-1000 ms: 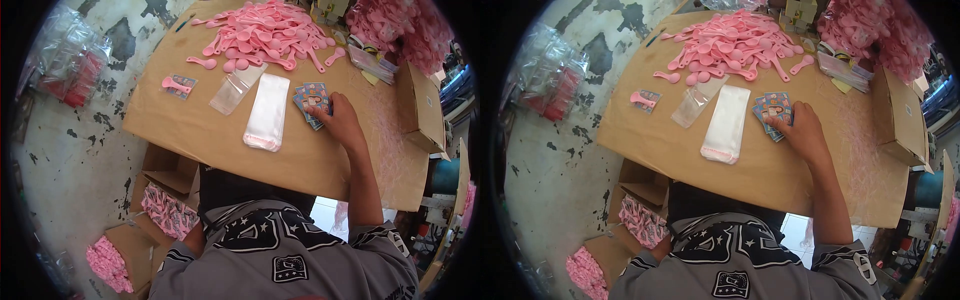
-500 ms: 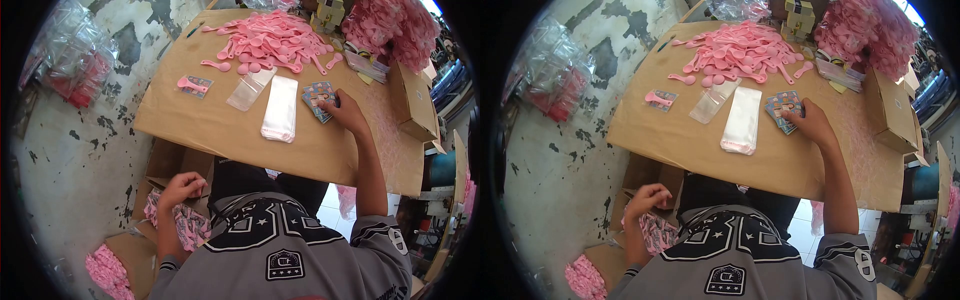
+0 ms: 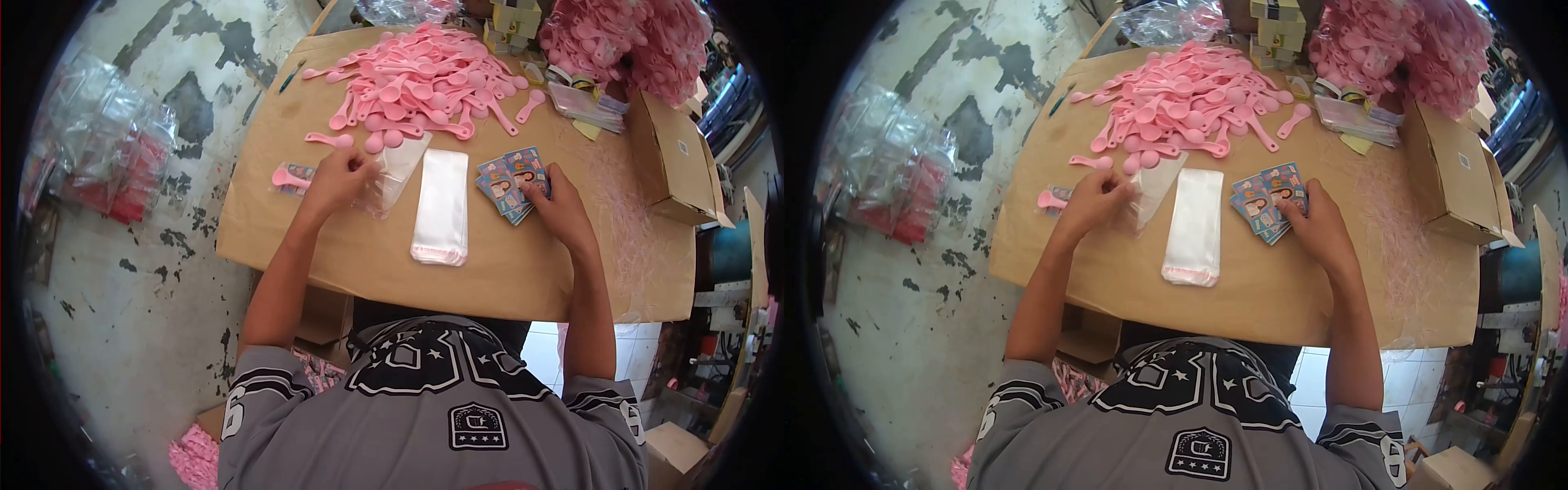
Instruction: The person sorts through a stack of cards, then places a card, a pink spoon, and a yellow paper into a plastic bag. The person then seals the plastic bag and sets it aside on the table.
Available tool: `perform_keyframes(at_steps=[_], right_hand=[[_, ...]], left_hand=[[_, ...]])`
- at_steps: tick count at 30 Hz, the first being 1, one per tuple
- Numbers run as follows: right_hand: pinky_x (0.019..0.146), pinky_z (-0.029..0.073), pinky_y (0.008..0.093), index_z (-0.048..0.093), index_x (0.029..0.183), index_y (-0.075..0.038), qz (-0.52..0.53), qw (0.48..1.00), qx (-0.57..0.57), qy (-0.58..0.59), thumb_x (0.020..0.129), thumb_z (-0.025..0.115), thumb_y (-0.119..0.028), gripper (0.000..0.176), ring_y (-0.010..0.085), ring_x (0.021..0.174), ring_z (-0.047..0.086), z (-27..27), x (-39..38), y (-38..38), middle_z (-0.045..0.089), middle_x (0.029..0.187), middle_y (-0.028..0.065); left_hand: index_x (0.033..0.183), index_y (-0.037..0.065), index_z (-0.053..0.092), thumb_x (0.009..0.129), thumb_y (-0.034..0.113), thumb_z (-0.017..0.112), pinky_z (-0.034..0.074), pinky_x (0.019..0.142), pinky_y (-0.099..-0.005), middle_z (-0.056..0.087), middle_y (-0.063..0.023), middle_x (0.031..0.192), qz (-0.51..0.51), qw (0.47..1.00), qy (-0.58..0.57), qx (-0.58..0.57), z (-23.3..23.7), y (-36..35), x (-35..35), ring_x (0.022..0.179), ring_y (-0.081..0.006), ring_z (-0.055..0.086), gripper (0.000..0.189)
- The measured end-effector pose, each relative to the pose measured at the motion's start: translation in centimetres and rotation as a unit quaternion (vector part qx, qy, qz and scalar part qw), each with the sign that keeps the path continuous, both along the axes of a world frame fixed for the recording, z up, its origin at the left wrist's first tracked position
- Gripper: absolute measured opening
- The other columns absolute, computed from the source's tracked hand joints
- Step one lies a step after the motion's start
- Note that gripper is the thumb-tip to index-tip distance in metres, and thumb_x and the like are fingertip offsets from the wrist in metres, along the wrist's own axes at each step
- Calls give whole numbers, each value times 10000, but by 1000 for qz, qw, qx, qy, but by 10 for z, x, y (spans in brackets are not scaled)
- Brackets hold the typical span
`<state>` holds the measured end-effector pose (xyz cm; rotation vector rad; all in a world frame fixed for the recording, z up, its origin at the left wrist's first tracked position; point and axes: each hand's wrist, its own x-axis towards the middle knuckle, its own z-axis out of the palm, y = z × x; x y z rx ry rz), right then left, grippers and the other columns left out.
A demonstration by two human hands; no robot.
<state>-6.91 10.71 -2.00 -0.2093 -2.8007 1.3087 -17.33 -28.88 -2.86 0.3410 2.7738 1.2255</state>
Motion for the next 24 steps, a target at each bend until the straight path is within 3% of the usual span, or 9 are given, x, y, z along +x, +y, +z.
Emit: perform_keyframes(at_steps=[1, 5, 10, 14, 19, 24], right_hand=[[786, 511, 418, 561, 1079, 31, -1, 1000, -3, -4, 998, 718, -309, 384, 291, 844, 658, 2, 0, 0, 690, 956, 213], [762, 490, 402, 540, 1061, 15, -2, 1000, -9, -16, 1025, 689, -278, 331, 251, 798, 588, 2, -2, 3, 643, 900, 178], [748, 463, 321, 560, 1061, -17, -10, 995, -101, -14, 1065, 640, -246, 243, 145, 798, 533, 0, -2, 9, 611, 871, 71], [762, 416, 239, 605, 1086, -64, -21, 969, -244, -28, 1095, 604, -264, 201, 47, 829, 500, -4, -2, 12, 607, 910, -42], [739, 434, 230, 644, 1068, -52, -22, 974, -223, 24, 1078, 634, -252, 200, 37, 803, 517, 11, -1, 8, 623, 890, -42], [645, 432, 210, 666, 1088, -33, -35, 981, -177, 73, 1069, 654, -238, 207, 34, 722, 514, 18, 8, 1, 637, 875, -33]], left_hand=[[892, -6, 667, 982, 319, 764, 494, 678, -303, 684, -54, 832, 6, 996, -77, 50, 5, -3, -3, 748, -113, 613, 350], [1030, 20, 651, 1028, 249, 712, 520, 783, -280, 710, -43, 927, 19, 956, -185, 229, 23, -13, 11, 823, -118, 651, 237], [1215, 28, 608, 1067, 209, 649, 560, 932, -325, 728, -77, 1056, 5, 843, -282, 459, 51, 0, 65, 960, -162, 714, 237], [1281, 1, 632, 1066, 175, 640, 582, 950, -348, 749, -143, 1145, -6, 864, -217, 454, 38, 8, 75, 1033, -194, 733, 277], [1269, 18, 675, 1052, 129, 653, 608, 864, -331, 756, -171, 1182, 34, 824, -124, 552, 21, 19, 80, 1047, -219, 748, 245], [1194, 47, 684, 1020, 140, 711, 624, 830, -329, 772, -153, 1118, 116, 760, -125, 627, 28, 39, 84, 967, -237, 770, 199]])
